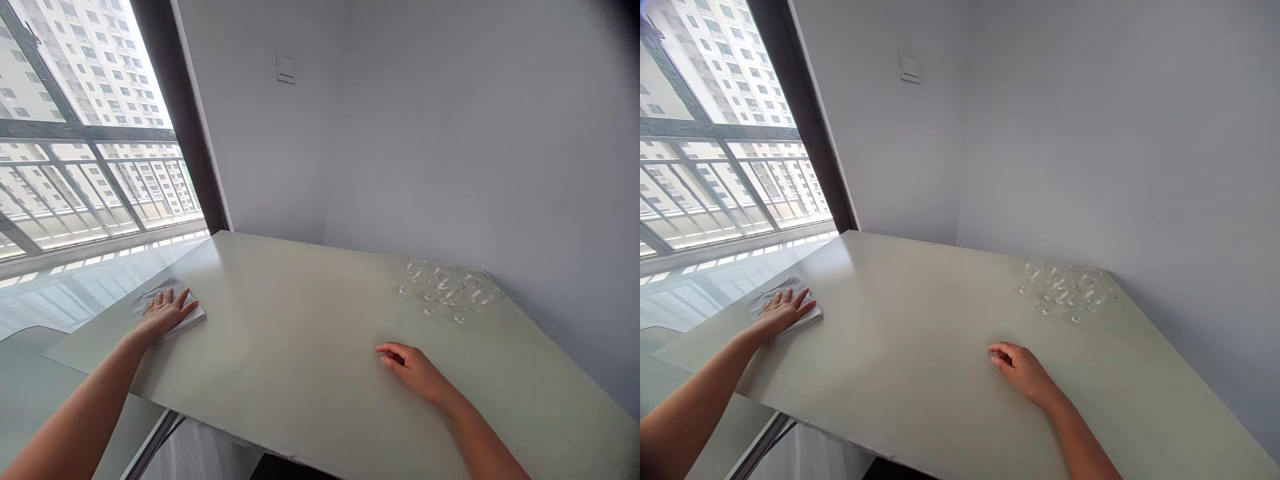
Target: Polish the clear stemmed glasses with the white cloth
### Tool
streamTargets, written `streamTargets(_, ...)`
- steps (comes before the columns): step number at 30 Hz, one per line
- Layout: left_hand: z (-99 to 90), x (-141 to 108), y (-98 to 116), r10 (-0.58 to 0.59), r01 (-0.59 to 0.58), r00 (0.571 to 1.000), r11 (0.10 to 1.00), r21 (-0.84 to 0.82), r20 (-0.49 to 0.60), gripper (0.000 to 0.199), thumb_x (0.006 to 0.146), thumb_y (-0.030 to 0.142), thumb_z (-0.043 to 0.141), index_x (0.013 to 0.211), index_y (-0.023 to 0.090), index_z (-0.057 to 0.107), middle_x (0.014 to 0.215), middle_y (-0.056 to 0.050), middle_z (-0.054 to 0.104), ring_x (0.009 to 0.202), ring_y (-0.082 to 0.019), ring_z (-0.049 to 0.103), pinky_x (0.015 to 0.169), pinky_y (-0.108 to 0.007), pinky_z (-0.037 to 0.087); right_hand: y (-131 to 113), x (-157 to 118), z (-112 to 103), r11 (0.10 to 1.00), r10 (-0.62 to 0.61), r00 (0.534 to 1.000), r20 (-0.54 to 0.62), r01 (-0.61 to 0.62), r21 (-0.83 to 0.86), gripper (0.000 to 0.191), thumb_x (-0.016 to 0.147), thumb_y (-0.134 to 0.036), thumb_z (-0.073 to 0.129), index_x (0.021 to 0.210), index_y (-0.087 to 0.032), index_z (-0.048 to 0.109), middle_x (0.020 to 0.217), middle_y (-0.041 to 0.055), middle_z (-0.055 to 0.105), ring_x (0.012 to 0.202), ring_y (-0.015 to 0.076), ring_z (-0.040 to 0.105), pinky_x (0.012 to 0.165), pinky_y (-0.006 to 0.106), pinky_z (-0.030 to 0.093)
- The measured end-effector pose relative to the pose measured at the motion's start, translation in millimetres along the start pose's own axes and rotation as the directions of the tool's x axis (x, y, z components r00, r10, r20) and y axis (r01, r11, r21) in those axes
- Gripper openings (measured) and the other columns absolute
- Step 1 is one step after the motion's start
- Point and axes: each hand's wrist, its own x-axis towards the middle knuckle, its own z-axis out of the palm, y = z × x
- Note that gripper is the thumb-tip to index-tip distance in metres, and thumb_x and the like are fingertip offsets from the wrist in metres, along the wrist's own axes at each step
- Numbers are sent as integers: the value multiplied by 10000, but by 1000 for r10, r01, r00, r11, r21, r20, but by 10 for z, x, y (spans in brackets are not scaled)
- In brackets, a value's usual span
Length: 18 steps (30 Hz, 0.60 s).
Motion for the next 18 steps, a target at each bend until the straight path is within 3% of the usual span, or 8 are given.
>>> streamTargets(3,79,-391,348,143,-143,989,990,16,-35,671,810,607,263,1380,253,255,1470,-91,167,1345,-320,78,1048,-448,128,-13,-13,5,998,-4,999,34,2,58,309,776,-440,484,985,-270,636,822,33,617,719,182,558,672,314,452)
streamTargets(5,118,-665,649,290,-290,955,957,15,-56,645,815,594,282,1373,271,273,1470,-68,179,1349,-304,72,1058,-441,123,-17,-23,10,993,-8,997,75,-1,120,321,780,-444,482,1002,-264,630,804,33,605,699,174,553,659,309,456)
streamTargets(7,141,-916,985,458,-459,886,888,3,-72,638,814,592,303,1366,272,294,1470,-60,179,1351,-295,69,1070,-435,116,-31,-34,11,986,-20,995,96,4,165,324,781,-438,487,1010,-256,626,813,35,603,696,169,551,665,308,459)
streamTargets(10,145,-1211,1535,659,-667,743,744,-42,-115,624,817,584,327,1362,283,301,1472,-59,166,1350,-302,61,1069,-460,129,-98,-60,-4,982,-36,997,72,22,188,314,782,-417,493,1002,-236,626,816,33,606,698,162,549,688,313,461)
streamTargets(12,133,-1358,1927,755,-767,641,634,-95,-138,626,816,569,357,1369,288,281,1473,-63,156,1347,-308,74,1064,-482,143,-178,-91,-22,980,-38,999,33,31,198,317,792,-408,481,1009,-225,621,821,32,612,715,162,556,693,312,462)
streamTargets(14,122,-1489,2334,802,-815,576,549,-184,-159,649,801,555,408,1370,268,285,1466,-78,183,1341,-313,115,1062,-496,152,-279,-130,-36,979,-54,998,-16,56,194,313,805,-398,466,1015,-222,616,849,33,623,747,163,567,694,306,465)
streamTargets(15,120,-1554,2538,809,-819,563,518,-246,-171,674,796,536,433,1379,243,264,1459,-93,203,1337,-308,144,1064,-496,153,-332,-146,-38,981,-76,996,-46,83,175,300,812,-386,459,1006,-222,619,865,33,627,759,162,571,693,301,466)
streamTargets(18,136,-1756,3118,767,-733,607,439,-519,-209,627,802,421,471,1366,220,284,1412,-100,319,1302,-285,261,1055,-482,205,-464,-153,-18,978,-205,966,-159,209,10,244,830,-315,444,947,-221,635,907,38,625,799,159,576,713,295,470)
